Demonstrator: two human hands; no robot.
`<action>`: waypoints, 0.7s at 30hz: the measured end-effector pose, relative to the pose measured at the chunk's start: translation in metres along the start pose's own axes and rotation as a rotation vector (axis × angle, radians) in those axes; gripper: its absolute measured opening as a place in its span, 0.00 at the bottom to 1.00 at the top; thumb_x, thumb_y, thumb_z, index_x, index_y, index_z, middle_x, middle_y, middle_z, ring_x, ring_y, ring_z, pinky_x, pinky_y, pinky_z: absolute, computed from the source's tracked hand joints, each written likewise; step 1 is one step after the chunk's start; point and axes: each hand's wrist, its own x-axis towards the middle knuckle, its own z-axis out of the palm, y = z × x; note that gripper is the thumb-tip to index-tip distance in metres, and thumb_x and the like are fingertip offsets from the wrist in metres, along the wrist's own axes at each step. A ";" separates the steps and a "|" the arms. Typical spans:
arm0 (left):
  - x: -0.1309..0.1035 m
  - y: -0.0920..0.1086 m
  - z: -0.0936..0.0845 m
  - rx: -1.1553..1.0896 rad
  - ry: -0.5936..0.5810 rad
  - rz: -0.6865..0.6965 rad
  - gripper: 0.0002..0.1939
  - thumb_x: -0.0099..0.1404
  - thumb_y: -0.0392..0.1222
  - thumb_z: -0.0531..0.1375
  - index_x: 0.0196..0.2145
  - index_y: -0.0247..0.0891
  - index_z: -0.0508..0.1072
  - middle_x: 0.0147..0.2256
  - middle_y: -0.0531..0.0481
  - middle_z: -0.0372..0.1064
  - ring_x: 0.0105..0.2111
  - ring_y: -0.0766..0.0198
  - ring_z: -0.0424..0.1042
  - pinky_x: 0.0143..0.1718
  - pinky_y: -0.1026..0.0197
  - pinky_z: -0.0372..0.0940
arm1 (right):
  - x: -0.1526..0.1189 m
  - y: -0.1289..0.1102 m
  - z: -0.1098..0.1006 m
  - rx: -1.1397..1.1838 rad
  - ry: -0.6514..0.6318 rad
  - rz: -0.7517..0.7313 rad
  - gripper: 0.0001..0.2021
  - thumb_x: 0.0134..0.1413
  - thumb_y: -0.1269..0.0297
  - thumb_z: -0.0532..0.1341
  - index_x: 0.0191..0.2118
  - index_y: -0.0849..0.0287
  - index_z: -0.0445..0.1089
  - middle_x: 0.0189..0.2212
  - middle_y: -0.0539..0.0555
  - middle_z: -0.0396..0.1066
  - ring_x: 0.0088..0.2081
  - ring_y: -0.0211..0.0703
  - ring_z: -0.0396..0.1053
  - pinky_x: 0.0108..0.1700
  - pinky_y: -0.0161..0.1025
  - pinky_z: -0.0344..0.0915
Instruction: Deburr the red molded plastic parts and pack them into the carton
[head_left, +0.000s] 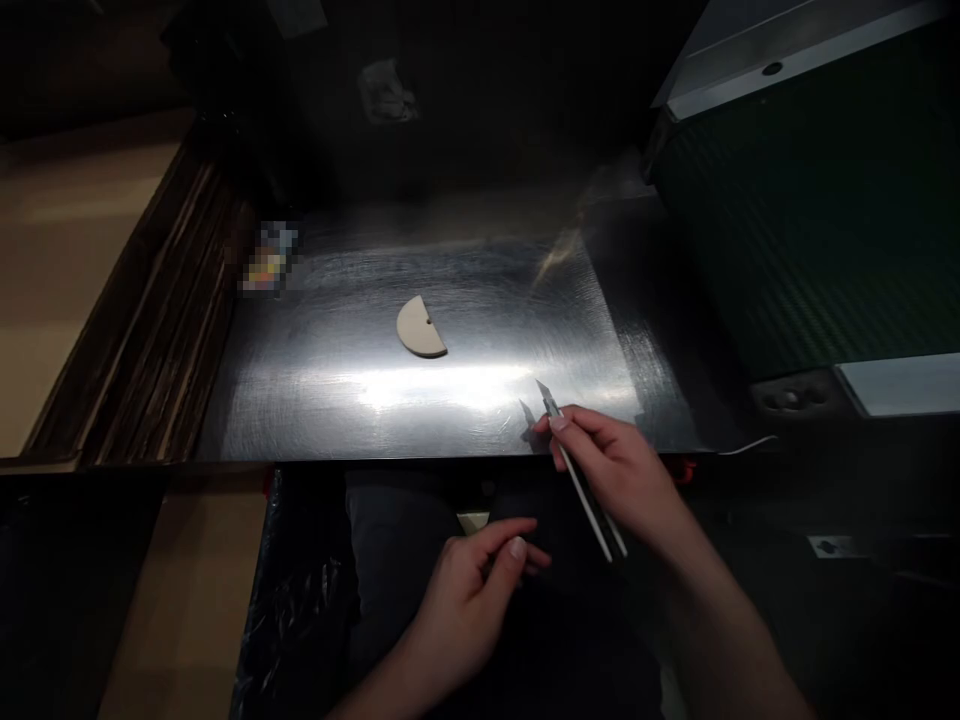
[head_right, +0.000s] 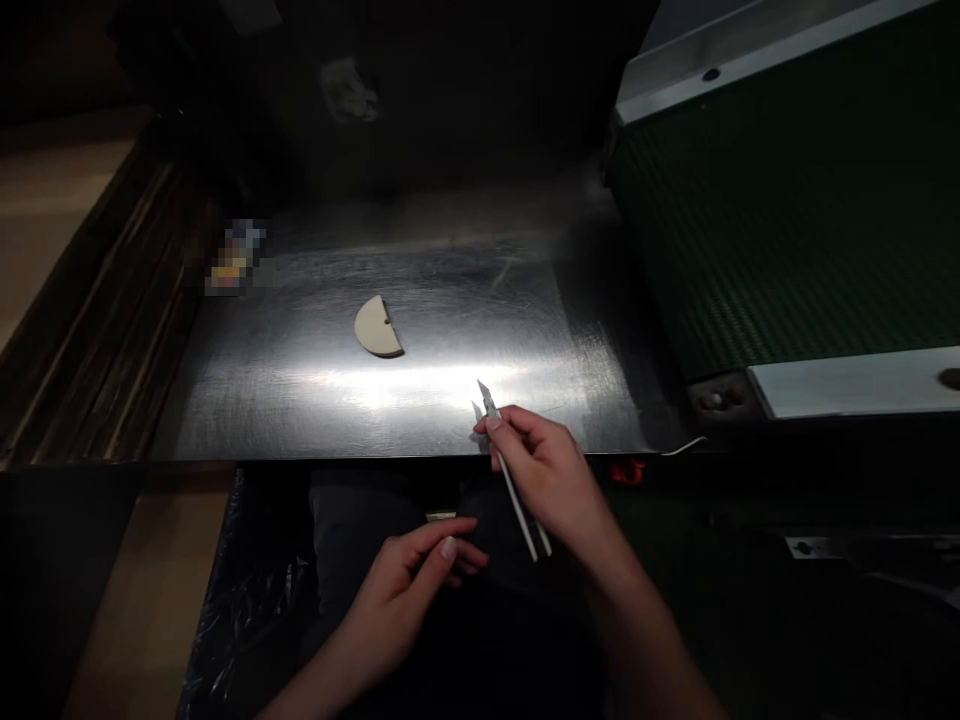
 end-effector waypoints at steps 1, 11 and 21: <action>0.000 0.001 -0.003 0.052 0.002 0.018 0.22 0.77 0.58 0.59 0.56 0.41 0.81 0.42 0.41 0.85 0.41 0.54 0.82 0.43 0.57 0.73 | 0.007 -0.003 -0.008 -0.171 0.008 -0.057 0.20 0.70 0.44 0.58 0.38 0.54 0.78 0.25 0.49 0.71 0.28 0.43 0.68 0.30 0.39 0.61; 0.055 0.066 -0.083 0.610 0.482 0.484 0.15 0.79 0.47 0.56 0.54 0.41 0.79 0.48 0.44 0.82 0.49 0.55 0.81 0.47 0.57 0.74 | 0.044 0.018 -0.012 -1.130 0.161 -0.526 0.23 0.78 0.60 0.49 0.68 0.63 0.67 0.44 0.64 0.72 0.42 0.58 0.70 0.39 0.49 0.68; 0.149 0.093 -0.118 0.981 0.603 0.667 0.19 0.76 0.41 0.55 0.60 0.37 0.74 0.64 0.35 0.68 0.66 0.42 0.65 0.69 0.39 0.59 | 0.007 0.030 -0.014 -0.977 0.256 -0.632 0.21 0.76 0.63 0.52 0.69 0.57 0.63 0.54 0.66 0.74 0.53 0.60 0.73 0.52 0.56 0.72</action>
